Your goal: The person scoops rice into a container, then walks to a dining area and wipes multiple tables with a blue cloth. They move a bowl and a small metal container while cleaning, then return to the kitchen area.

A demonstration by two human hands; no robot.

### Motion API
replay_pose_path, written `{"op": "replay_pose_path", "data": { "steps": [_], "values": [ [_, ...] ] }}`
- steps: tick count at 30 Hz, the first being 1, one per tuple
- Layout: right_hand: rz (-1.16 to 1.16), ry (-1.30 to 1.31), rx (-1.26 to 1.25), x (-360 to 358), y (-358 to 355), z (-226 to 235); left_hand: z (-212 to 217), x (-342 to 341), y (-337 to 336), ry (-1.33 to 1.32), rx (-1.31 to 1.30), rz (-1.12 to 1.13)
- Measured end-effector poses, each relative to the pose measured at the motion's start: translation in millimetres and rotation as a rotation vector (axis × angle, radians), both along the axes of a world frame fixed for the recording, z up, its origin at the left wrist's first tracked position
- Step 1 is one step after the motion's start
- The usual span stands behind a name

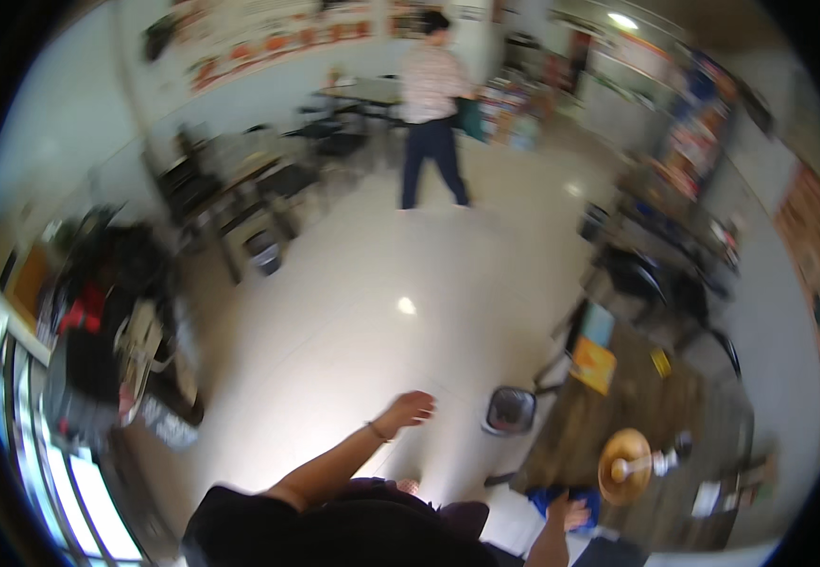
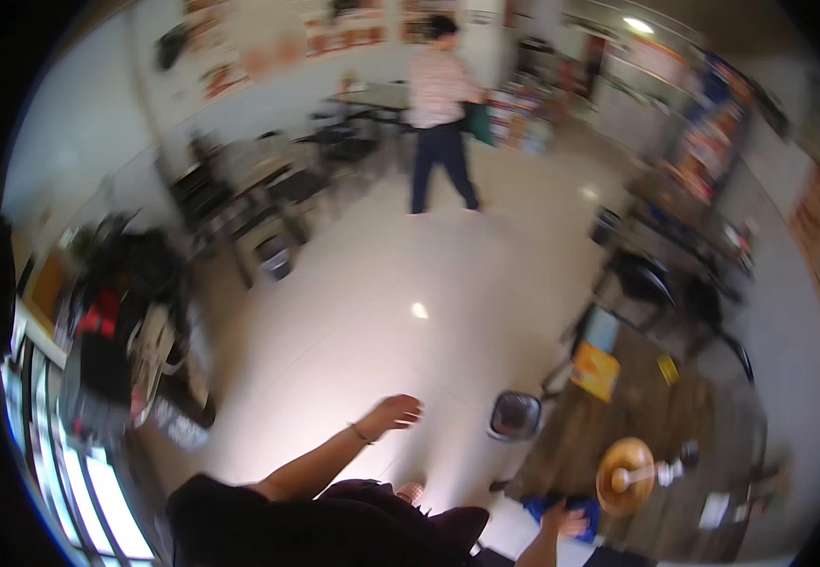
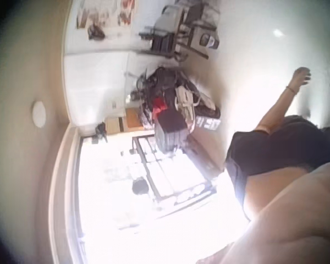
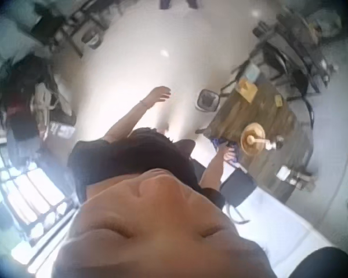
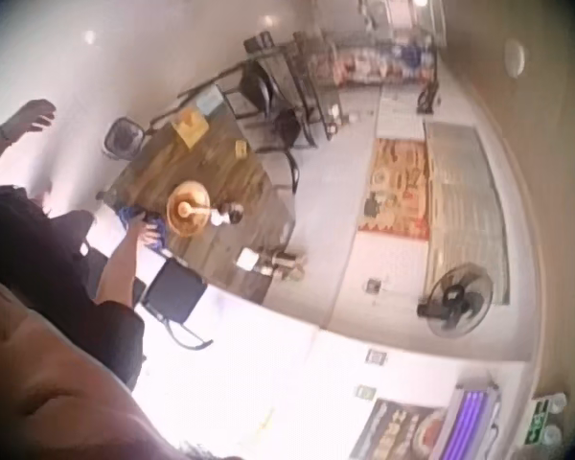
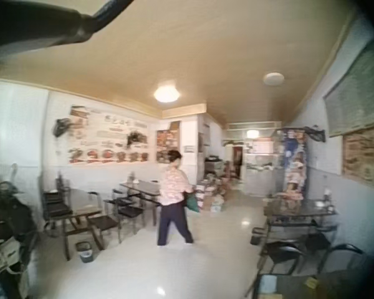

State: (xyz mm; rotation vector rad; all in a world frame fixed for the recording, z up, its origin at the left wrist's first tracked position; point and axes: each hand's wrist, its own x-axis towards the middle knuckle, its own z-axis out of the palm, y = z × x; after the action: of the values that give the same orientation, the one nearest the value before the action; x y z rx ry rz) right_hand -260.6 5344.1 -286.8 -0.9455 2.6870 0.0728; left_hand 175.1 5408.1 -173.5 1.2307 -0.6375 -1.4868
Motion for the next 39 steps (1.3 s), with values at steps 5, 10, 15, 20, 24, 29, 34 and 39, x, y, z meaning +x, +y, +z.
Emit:
{"op": "replay_pose_path", "data": {
  "steps": [5, 10, 15, 20, 24, 29, 34, 39],
  "values": [
    [0.068, -0.073, -0.187, -26, -23, -33, 12, -4, -3, -0.144, 0.161, 0.218],
    [0.054, -0.045, -0.227, -73, -17, -24, 10, -82, -45, -0.135, 0.229, 0.099],
    [0.05, -0.014, -0.25, -162, -16, -22, 36, -183, -83, -0.139, 0.233, -0.155],
    [0.047, 0.046, -0.262, -230, -34, -22, 22, -215, -102, -0.192, 0.288, -0.212],
    [0.011, 0.03, -0.186, -249, -44, -14, 21, -218, -101, -0.218, 0.326, -0.199],
    [0.053, -0.016, -0.155, -257, -44, -4, 14, -205, -107, -0.294, 0.338, -0.26],
    [0.066, -0.039, -0.142, -271, -50, -5, 30, -234, -127, -0.326, 0.209, -0.224],
    [-0.032, -0.026, -0.149, -326, -74, -6, 41, -274, -145, -0.287, 0.148, -0.213]
  ]
}}
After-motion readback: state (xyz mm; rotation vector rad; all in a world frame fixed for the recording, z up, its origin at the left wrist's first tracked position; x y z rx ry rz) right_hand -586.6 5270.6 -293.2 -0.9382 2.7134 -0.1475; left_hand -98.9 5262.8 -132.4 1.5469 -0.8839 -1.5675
